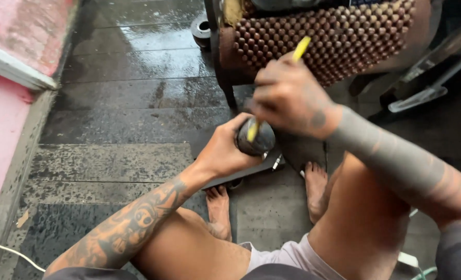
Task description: The person sits on a wet tiled floor and scrubs a small, dark metal object using a yellow brush. They rotate the object in their left hand to scrub different sides and surfaces with the brush held in their right hand.
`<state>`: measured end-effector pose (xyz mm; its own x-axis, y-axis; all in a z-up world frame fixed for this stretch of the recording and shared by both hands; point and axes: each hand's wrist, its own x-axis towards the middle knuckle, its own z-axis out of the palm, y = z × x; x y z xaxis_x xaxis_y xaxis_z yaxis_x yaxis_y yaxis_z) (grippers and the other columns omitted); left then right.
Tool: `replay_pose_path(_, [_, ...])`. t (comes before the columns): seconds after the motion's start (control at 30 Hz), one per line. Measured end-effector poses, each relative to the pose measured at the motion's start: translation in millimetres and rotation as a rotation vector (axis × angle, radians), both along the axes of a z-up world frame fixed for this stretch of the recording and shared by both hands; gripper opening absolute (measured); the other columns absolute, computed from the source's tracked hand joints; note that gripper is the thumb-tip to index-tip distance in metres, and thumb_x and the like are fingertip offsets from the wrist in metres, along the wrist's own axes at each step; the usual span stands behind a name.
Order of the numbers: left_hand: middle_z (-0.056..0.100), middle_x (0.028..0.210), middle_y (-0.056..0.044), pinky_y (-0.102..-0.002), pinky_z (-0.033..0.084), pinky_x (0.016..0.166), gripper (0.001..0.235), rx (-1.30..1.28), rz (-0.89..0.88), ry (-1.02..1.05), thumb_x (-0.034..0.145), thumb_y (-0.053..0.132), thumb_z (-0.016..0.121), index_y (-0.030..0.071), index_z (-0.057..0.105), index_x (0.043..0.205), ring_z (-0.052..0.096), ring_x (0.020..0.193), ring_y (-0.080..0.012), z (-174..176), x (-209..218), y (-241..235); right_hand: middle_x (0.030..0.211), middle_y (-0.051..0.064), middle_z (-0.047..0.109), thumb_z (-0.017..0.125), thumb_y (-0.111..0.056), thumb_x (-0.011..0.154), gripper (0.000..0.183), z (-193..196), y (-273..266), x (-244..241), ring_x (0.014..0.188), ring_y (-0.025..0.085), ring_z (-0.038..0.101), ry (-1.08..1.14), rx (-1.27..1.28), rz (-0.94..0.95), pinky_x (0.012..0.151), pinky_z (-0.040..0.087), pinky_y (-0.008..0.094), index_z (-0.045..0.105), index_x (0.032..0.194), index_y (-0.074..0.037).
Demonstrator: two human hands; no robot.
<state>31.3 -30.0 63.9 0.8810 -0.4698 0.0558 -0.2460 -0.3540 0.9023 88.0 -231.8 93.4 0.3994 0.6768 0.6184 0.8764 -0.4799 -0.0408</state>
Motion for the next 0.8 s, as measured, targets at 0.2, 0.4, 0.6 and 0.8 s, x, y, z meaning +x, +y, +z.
replay_pose_path(0.2, [0.071, 0.095, -0.004, -0.030, 0.050, 0.070, 0.034, -0.003, -0.035, -0.060, 0.072, 0.014, 0.074, 0.011, 0.064, 0.105, 0.059, 0.089, -0.0091, 0, 1, 1, 0.077, 0.003, 0.052, 0.064, -0.028, 0.105, 0.037, 3, 9, -20, 0.074, 0.025, 0.051, 0.022, -0.042, 0.167, 0.082, 0.037, 0.042, 0.060, 0.072, -0.012])
replay_pose_path(0.4, [0.068, 0.093, -0.001, -0.027, 0.051, 0.075, 0.048, -0.034, -0.035, -0.017, 0.065, 0.011, 0.083, 0.012, 0.064, 0.109, 0.059, 0.086, -0.0099, 1, 5, 2, 0.073, 0.003, 0.051, 0.072, -0.022, 0.101, 0.040, -7, -5, 0, 0.072, 0.027, 0.051, -0.005, -0.032, -0.112, 0.080, 0.037, 0.047, 0.062, 0.064, -0.011])
replay_pose_path(0.6, [0.066, 0.090, 0.001, -0.026, 0.049, 0.076, 0.052, -0.001, -0.030, 0.003, 0.065, 0.012, 0.077, 0.010, 0.066, 0.116, 0.055, 0.085, -0.0066, -1, 2, 0, 0.076, 0.001, 0.050, 0.071, -0.028, 0.107, 0.044, -11, -9, 7, 0.079, 0.025, 0.053, -0.087, -0.082, -0.168, 0.082, 0.036, 0.044, 0.060, 0.067, -0.013])
replay_pose_path(0.8, [0.066, 0.086, 0.000, -0.029, 0.049, 0.067, 0.041, 0.081, -0.044, 0.052, 0.064, 0.016, 0.080, 0.010, 0.063, 0.102, 0.054, 0.078, -0.0082, -13, 1, 2, 0.074, -0.001, 0.049, 0.070, -0.021, 0.099, 0.038, -4, 5, -8, 0.079, 0.023, 0.052, 0.056, -0.100, 0.036, 0.083, 0.034, 0.042, 0.056, 0.065, -0.015])
